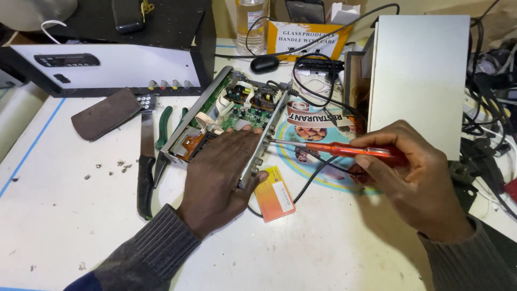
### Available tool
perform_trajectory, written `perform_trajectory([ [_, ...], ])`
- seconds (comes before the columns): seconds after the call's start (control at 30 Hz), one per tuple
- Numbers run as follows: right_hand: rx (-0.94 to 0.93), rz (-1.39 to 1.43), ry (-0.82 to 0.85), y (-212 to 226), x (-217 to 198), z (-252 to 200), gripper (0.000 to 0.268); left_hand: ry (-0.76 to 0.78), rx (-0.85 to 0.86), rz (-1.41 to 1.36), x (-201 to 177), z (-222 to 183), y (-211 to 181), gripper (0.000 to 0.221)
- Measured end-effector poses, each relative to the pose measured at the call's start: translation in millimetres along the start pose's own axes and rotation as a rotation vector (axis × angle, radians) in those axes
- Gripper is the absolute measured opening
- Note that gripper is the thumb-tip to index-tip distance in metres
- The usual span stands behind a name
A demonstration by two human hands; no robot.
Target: Removing internal circuit boards from an electronic device using a screwdriver and manual prying.
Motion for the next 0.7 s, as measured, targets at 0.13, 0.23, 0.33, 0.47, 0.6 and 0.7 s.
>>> perform_trajectory([
  [0.13, -0.079, -0.020, -0.048, 5, 3, -3, 0.011, -0.008, 0.018, -0.028, -2, 2, -3, 0.050],
  [0.23, 0.046, 0.283, -0.185, -5, 1, -3, 0.033, -0.007, 0.015, -0.028, -2, 2, -3, 0.051],
  [0.33, 0.079, 0.263, -0.111, -12, 5, 2, 0.025, -0.011, 0.001, -0.028, -2, 2, 0, 0.051],
  [0.47, 0.194, 0.155, -0.052, -21, 1, -2, 0.031, -0.021, -0.004, -0.038, -2, 1, -1, 0.051],
  [0.6, -0.083, -0.079, -0.042, -6, 7, -9, 0.008, -0.017, -0.007, -0.039, -1, 3, -1, 0.051],
  [0.7, -0.149, -0.151, -0.149, 9, 7, -13, 0.013, -0.003, -0.022, -0.034, -2, 3, -2, 0.052],
])
Point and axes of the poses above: each hand's wrist, its own z-axis towards the middle knuckle, its own x-axis out of the palm, y = z × x, the point moved 7 cm from there along z, towards the middle knuckle, and after that the axes turned 12 degrees about y, right-handed, at the moved point
